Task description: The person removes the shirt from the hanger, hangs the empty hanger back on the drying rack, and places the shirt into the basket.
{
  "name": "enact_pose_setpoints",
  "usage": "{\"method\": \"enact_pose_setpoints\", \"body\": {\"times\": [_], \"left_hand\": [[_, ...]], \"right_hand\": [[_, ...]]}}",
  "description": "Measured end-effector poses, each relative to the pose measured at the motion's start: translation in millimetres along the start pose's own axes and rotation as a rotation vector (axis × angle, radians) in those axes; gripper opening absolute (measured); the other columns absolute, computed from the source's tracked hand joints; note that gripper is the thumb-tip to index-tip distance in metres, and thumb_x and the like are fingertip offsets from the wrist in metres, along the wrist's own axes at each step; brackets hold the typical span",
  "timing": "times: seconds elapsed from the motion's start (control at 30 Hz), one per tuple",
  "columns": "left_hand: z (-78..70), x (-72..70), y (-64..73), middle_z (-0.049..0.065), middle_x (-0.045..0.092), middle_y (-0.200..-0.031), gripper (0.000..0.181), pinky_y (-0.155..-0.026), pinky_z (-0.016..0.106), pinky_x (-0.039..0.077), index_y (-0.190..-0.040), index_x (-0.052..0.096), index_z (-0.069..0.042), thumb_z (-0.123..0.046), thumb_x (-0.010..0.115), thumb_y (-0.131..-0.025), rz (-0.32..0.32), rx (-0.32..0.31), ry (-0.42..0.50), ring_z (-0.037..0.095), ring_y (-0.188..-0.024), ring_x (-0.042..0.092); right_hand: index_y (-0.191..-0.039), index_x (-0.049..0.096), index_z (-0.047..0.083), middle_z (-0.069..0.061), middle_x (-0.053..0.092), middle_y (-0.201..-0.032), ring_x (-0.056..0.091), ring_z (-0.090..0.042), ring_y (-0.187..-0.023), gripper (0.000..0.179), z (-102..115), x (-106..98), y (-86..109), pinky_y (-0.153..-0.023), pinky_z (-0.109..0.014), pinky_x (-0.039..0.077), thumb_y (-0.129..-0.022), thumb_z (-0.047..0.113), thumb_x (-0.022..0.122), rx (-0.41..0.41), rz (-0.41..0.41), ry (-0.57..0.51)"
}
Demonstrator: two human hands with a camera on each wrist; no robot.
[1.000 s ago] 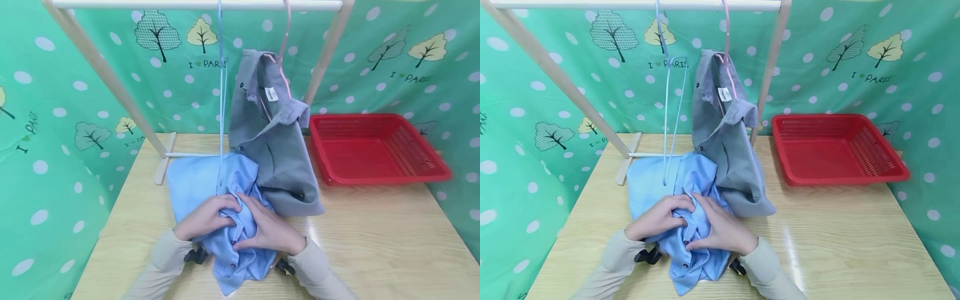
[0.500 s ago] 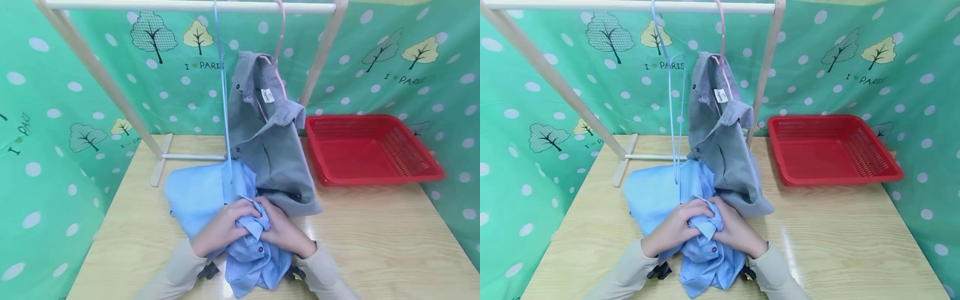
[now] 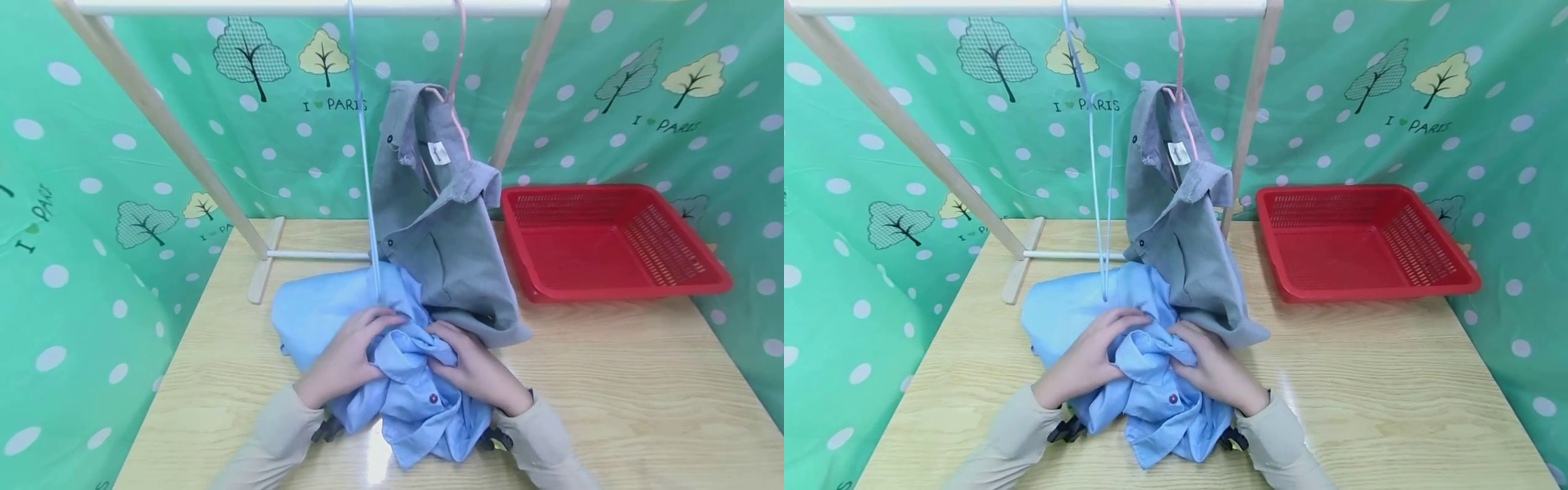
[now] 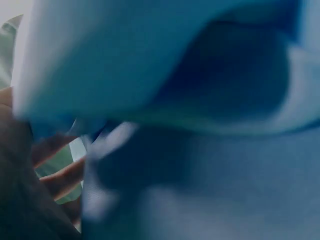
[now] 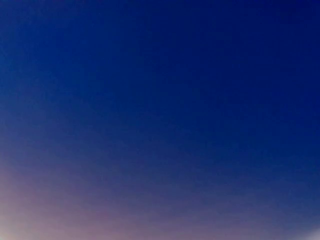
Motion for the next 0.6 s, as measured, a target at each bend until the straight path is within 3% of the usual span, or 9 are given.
{"method": "enact_pose_setpoints", "body": {"times": [0.1, 0.23, 0.37, 0.6], "left_hand": [[1.6, 9.5, -1.6, 0.002, 0.065, -0.126, 0.044, -0.107, 0.043, 0.045, -0.123, 0.067, -0.015, -0.025, 0.077, -0.081, 0.001, 0.023, -0.003, 0.023, -0.122, 0.058], [-1.5, 13.5, -5.1, -0.001, 0.073, -0.107, 0.024, -0.092, 0.033, 0.054, -0.109, 0.073, -0.014, -0.019, 0.072, -0.086, -0.051, 0.039, 0.021, 0.017, -0.101, 0.069], [-9.1, 16.4, -10.2, -0.004, 0.075, -0.098, 0.018, -0.084, 0.028, 0.057, -0.103, 0.074, -0.016, -0.016, 0.070, -0.086, -0.073, 0.045, 0.043, 0.014, -0.091, 0.072], [-29.4, 29.9, -22.9, -0.003, 0.075, -0.095, 0.017, -0.081, 0.023, 0.056, -0.100, 0.074, -0.014, -0.010, 0.071, -0.084, -0.084, 0.061, 0.088, 0.012, -0.087, 0.072]], "right_hand": [[-0.121, 0.062, 0.011, 0.003, 0.062, -0.111, 0.057, -0.010, -0.100, 0.037, 0, -1, -0.3, -0.095, -0.033, 0.051, -0.087, 0.002, 0.072, -0.003, -0.002, -0.007], [-0.119, 0.062, 0.012, 0.006, 0.060, -0.107, 0.055, -0.008, -0.097, 0.036, 0, -8, 0.4, -0.092, -0.030, 0.051, -0.086, 0.001, 0.073, -0.002, -0.009, 0.001], [-0.118, 0.062, 0.015, 0.009, 0.058, -0.105, 0.054, -0.006, -0.094, 0.036, 1, -19, 4.7, -0.088, -0.028, 0.051, -0.086, 0.002, 0.073, 0.007, -0.014, 0.027], [-0.116, 0.062, 0.019, 0.012, 0.059, -0.101, 0.054, -0.005, -0.090, 0.037, -7, -40, 20.8, -0.083, -0.023, 0.048, -0.086, 0.001, 0.074, 0.003, -0.035, 0.061]]}}
Point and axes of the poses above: each hand's wrist, its own y-axis away from the middle knuckle, its own x-axis out of the palm, z = x × y, the point moved 7 cm from there along -y, towards the middle knuckle
